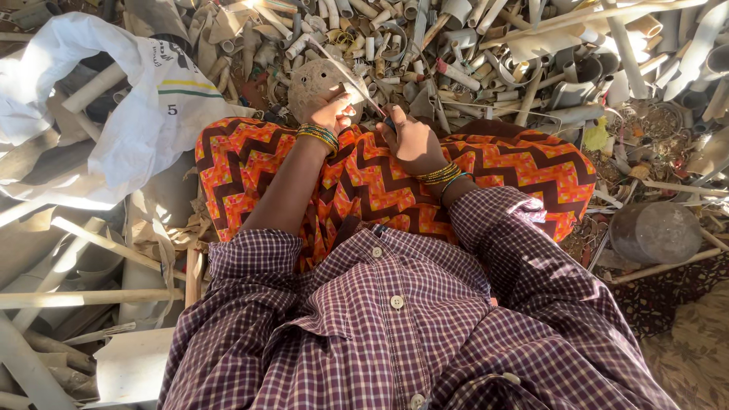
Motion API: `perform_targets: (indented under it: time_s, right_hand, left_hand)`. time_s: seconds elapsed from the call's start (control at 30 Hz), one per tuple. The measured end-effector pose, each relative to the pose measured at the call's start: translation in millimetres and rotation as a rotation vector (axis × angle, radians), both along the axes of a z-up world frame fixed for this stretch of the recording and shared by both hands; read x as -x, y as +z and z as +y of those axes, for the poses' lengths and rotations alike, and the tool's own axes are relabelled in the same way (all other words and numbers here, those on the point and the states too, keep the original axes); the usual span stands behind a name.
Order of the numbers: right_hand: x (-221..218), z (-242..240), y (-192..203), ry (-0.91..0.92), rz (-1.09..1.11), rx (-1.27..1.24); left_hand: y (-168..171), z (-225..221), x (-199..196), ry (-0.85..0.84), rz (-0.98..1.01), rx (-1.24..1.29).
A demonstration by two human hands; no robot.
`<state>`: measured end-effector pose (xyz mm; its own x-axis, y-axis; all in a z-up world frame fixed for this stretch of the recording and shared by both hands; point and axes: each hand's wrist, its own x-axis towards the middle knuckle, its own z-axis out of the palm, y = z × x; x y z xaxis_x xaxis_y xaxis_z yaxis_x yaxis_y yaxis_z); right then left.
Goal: The person uses a tool to scrape the surface and edges of a white pipe, turning it over to work on different sides while sitting near a pile of scrap materials.
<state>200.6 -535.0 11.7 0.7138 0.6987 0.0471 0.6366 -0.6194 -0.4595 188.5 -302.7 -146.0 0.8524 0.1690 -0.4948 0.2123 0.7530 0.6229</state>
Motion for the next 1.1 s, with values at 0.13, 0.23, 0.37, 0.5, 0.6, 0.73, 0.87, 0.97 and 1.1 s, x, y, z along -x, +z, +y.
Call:
perform_targets:
  time_s: [0.13,0.23,0.37,0.5,0.6,0.73,0.87,0.97,1.1]
  right_hand:
    - [3,-1,10,0.003,0.026,-0.025]
    - [4,-1,12,-0.001,-0.01,-0.055]
    - [5,-2,4,-0.021,-0.06,-0.088]
    - [-1,-3,-2,-0.067,-0.027,-0.063]
    - [3,-3,-1,-0.032,-0.085,-0.062]
    - [1,-4,2,-0.027,-0.019,-0.028]
    - [6,-7,4,0.054,-0.088,-0.096]
    - [1,-3,4,-0.039,0.016,0.006]
    - [5,-4,6,-0.009,-0.011,-0.053]
  left_hand:
    - [2,-7,-2,-0.002,0.026,-0.166]
    - [4,-14,0,0.027,0.088,-0.357]
    - [-9,-20,-2,0.116,-0.066,-0.411]
    - [-18,-24,2,0.158,-0.182,-0.507]
    - [-12,-24,7,0.15,-0.104,-0.515]
    - [-12,-26,6,0.166,-0.17,-0.512]
    - [-7,-28,8,0.149,-0.194,-0.555]
    - [5,-29,13,0.123,-0.17,-0.547]
    - [11,-30,13,0.132,-0.249,-0.507]
